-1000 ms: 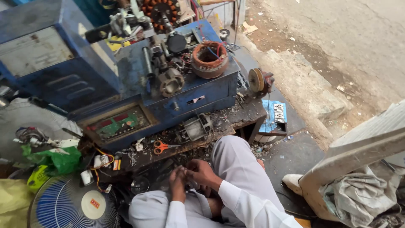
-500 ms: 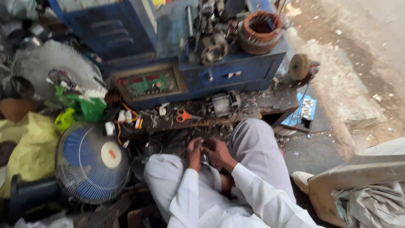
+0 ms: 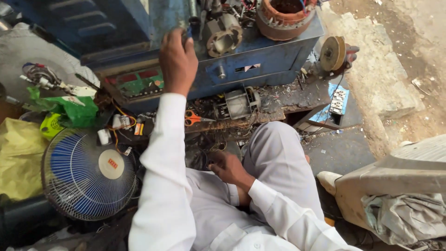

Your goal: Repairing or assembling the internal components of a small electric motor using a screwdriver.

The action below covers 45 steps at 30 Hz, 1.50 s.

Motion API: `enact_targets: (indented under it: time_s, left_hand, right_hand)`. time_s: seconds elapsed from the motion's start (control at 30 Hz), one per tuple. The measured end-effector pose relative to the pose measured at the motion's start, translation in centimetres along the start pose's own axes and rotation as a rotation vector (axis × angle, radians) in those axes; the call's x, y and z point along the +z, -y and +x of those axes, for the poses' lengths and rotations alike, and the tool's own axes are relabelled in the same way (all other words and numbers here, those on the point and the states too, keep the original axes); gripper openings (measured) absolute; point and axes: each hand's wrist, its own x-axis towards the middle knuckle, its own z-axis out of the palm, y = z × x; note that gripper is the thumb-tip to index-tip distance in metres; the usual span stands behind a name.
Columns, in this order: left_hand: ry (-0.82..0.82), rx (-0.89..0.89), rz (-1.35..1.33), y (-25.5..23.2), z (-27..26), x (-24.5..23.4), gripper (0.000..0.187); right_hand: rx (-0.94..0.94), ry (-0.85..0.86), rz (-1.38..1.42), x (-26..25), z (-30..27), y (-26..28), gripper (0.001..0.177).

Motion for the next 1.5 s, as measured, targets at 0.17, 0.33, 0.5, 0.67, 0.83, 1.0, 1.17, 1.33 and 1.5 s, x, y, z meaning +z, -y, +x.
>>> enact_targets:
  time_s: [0.17,0.33,0.5,0.67,0.83,1.0,1.17,1.33,1.5]
  left_hand:
    - [0.371,-0.195,0.368,0.9,3.6,3.4,0.032]
    - [0.32,-0.356,0.409,0.0,3.6,0.8,0.037]
    - [0.046,-0.331,0.344,-4.5,-0.3,-6.7,0.022]
    - [-0.179,-0.048,-0.047,-9.6,-8.3,-10.6,0.014]
    - [-0.125,-0.076,-0.374,-11.0,-11.8,-7.9,0.016]
    - [-0.123,0.107,-0.154,-12.7,-10.0,-5.4,0.018]
    - [-0.084,0.309,0.232,-11.2,-8.0,-4.0,0.022]
    - [0.075,0.218,0.362,-10.3,-8.8,-2.9,0.024]
    - [0.188,0.176,0.411,-11.6,-8.4,-1.8,0.032]
  right_hand:
    - [-0.022,-0.012,-0.003,-0.3,0.3,-0.1,0.031]
    - [0.01,0.027,-0.003,-0.5,0.4,0.2,0.026]
    - [-0.036,-0.031,0.007,-1.3,0.4,0.8,0.03]
    - [-0.106,-0.001,0.067,-0.6,0.3,0.2,0.03]
    - [-0.079,-0.002,0.038,-0.4,0.0,0.3,0.034]
    - [-0.063,-0.032,0.031,-1.1,0.1,0.5,0.038]
    - [-0.047,-0.003,0.03,-1.1,0.1,0.9,0.033]
    - [-0.044,0.021,0.054,-1.6,0.0,1.3,0.032]
    - [-0.074,0.016,0.051,-1.2,0.0,1.1,0.032]
